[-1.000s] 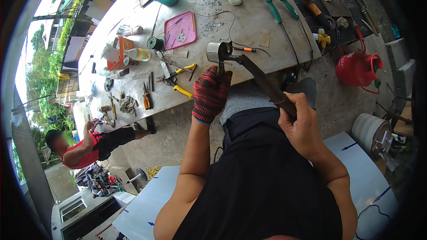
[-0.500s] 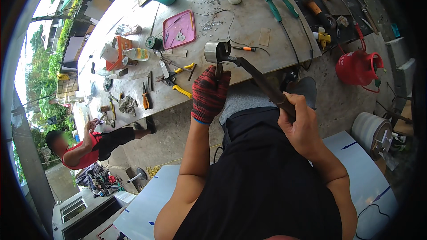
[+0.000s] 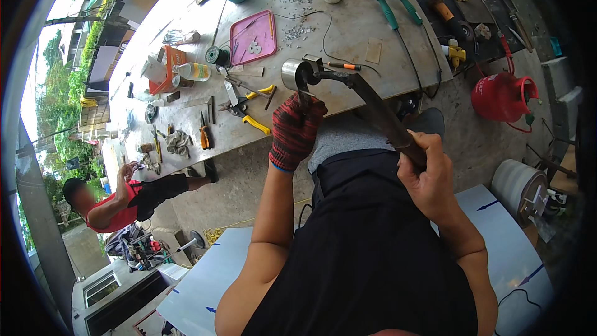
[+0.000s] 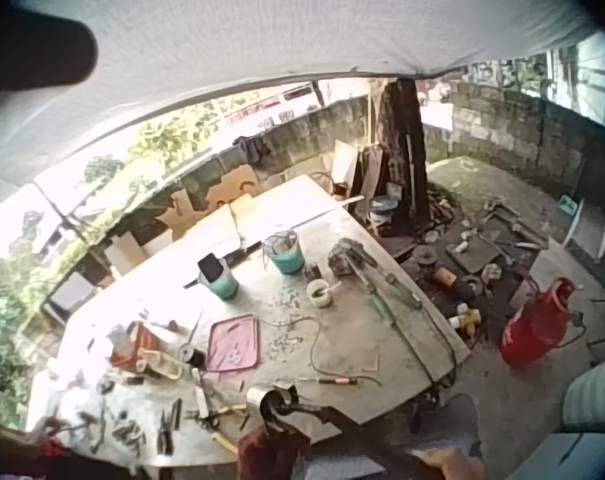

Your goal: The person uses a handheld angle grinder to smooth the edges of a small metal cylinder. They then use a screwdriver to adjust a pin inside the cylinder, followed by pliers to bend and shape the metal. A hammer is used to tap the cylinder, and a welding torch is applied to heat the metal piece. The person repeatedly switches between these tools to refine the shape of the metal cylinder.

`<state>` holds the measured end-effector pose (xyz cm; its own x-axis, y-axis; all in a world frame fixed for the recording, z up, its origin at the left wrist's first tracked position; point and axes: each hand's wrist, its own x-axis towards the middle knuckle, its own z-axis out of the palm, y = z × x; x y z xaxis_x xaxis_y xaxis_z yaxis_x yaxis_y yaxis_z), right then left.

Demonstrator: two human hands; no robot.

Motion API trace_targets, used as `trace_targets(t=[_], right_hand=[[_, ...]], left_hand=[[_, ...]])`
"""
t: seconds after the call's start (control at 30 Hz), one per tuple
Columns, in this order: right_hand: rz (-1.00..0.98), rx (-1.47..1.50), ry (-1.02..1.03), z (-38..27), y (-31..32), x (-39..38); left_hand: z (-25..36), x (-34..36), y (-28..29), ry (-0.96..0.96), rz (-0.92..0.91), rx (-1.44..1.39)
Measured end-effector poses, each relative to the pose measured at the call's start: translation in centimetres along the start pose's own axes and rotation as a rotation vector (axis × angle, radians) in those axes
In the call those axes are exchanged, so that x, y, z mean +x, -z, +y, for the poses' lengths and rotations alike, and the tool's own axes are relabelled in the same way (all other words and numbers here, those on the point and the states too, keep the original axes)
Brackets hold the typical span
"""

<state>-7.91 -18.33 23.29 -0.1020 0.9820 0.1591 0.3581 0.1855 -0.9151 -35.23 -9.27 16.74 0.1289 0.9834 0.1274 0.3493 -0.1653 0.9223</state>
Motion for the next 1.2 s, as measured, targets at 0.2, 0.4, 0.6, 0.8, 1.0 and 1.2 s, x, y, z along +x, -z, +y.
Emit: trace_targets(t=[0.2, 0.4, 0.6, 0.8, 1.0, 1.2], right_hand=[[0.048, 0.054, -0.059, 0.3, 0.6, -0.5], [0.096, 0.113, -0.139, 0.7, 1.2, -0.3], [0.167, 0.194, -0.210, 1.7, 1.8, -0.1], [0.185, 0.205, -0.258, 2.5, 2.4, 0.3], [0.177, 0.213, -0.289, 2.9, 2.3, 0.6], [0.192, 0.249, -0.287, 3.1, 2.7, 1.2]], left_hand=[[1.0, -0.1, 0.3, 0.059, -0.174, -0.350], [1.9, -0.3, -0.2, 0.219, -0.295, -0.558], [0.7, -1.1, -1.6, 0.325, -0.339, -0.684], [1.1, -0.8, -2.5, 0.358, -0.339, -0.669], [0.9, -0.6, -2.7, 0.371, -0.341, -0.633], [0.8, -0.3, -2.8, 0.410, -0.375, -0.644]])
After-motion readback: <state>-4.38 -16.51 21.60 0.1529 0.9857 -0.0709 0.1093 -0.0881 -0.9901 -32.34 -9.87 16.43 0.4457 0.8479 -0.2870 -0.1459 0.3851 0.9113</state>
